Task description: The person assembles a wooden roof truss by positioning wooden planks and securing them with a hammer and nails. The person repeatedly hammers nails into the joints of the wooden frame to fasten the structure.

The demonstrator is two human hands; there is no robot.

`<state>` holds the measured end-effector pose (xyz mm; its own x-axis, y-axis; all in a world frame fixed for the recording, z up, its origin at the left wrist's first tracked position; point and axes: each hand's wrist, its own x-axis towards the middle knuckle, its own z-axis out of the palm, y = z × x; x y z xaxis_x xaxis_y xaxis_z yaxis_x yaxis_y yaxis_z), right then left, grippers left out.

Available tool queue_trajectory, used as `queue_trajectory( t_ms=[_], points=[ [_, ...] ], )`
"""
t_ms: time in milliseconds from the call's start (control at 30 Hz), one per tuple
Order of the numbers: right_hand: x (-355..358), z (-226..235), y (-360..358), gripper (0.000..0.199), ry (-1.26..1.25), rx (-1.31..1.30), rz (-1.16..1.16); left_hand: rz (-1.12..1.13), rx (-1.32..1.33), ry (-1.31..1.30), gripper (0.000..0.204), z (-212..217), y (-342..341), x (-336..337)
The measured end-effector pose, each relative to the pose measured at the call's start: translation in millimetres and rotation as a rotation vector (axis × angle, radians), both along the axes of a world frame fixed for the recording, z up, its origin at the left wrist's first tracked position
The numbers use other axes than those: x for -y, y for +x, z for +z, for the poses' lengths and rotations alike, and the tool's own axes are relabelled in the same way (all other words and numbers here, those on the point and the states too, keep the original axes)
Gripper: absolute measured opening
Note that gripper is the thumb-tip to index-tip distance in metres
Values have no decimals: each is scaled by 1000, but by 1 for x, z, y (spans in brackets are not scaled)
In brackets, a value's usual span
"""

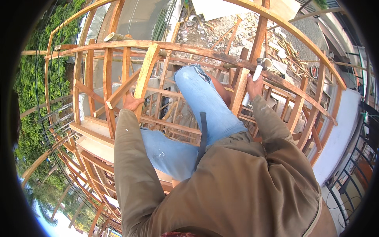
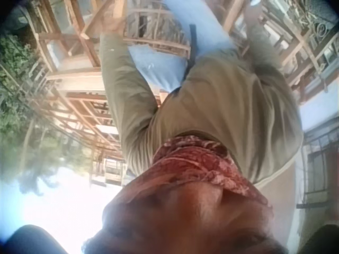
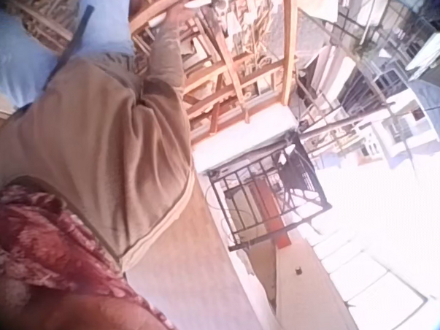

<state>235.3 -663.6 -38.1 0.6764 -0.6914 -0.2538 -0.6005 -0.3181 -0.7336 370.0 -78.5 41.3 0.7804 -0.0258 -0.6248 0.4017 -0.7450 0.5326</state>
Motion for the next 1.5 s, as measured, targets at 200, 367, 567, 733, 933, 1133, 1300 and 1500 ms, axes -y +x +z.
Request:
queue_trajectory(
  t_ms=[200,367,567,733,933,1133,1300,1500],
  points=[
    [-11,3,18,37,144,63,10,36,-177,-29,48,-23,-14,4],
    [1,10,13,36,148,96,90,17,-211,38,44,-40,-13,24],
    [17,22,-1,30,370,83,-37,32,-100,60,41,-48,-28,40],
    [26,36,-48,28,86,45,-6,23,-114,170,47,-41,-22,38],
    [33,45,-140,31,2,-202,6,35,-53,172,46,-26,-15,33],
    [29,46,-207,45,-36,-413,70,-29,-59,127,40,-35,-14,28],
    [20,42,-231,51,62,-562,140,-47,-2,15,38,-53,-19,17],
    [19,23,-241,55,70,-752,326,97,97,-45,39,-56,-33,22]
  ],
)
